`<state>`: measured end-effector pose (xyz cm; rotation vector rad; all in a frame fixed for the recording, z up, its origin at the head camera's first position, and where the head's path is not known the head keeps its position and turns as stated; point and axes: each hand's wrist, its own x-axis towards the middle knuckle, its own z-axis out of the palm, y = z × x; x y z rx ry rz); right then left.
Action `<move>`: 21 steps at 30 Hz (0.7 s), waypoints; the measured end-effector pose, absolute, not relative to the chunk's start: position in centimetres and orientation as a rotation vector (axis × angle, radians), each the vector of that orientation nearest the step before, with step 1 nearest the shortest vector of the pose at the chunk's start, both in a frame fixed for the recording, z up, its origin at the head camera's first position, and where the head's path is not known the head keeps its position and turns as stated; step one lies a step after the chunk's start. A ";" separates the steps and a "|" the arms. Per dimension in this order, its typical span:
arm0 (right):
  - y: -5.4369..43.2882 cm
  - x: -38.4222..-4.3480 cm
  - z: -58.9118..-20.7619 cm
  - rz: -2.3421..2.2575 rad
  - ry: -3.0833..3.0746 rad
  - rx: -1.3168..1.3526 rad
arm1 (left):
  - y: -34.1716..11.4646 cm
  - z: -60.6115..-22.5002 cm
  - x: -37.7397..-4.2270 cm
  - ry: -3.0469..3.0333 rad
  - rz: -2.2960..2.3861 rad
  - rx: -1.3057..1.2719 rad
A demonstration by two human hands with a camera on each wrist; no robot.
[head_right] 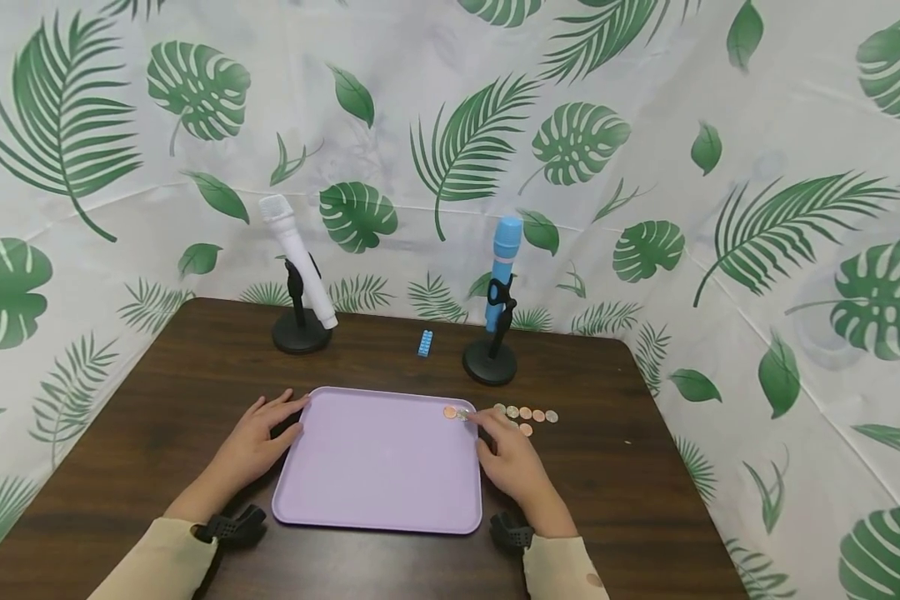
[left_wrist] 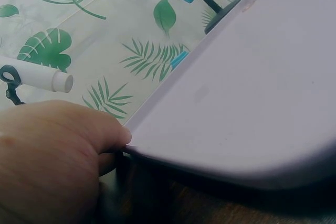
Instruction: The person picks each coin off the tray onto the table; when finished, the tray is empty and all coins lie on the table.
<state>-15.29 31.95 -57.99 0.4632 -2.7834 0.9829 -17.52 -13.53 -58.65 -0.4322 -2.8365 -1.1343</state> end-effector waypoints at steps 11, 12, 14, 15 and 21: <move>31.1 -15.1 -57.6 0.859 -2.831 0.606 | -13.6 -58.6 -17.3 -2.834 -1.150 -0.420; 31.1 -15.1 -57.6 0.872 -2.822 0.608 | -13.6 -58.6 -17.3 -2.834 -1.152 -0.420; 31.1 -15.0 -57.7 0.867 -2.823 0.589 | -13.5 -58.6 -17.3 -2.836 -1.150 -0.421; 31.1 -15.0 -57.7 0.850 -2.832 0.569 | -13.5 -58.6 -17.3 -2.836 -1.150 -0.423; 31.0 -14.8 -57.6 0.724 -2.900 0.462 | -13.4 -58.4 -17.3 -2.835 -1.140 -0.430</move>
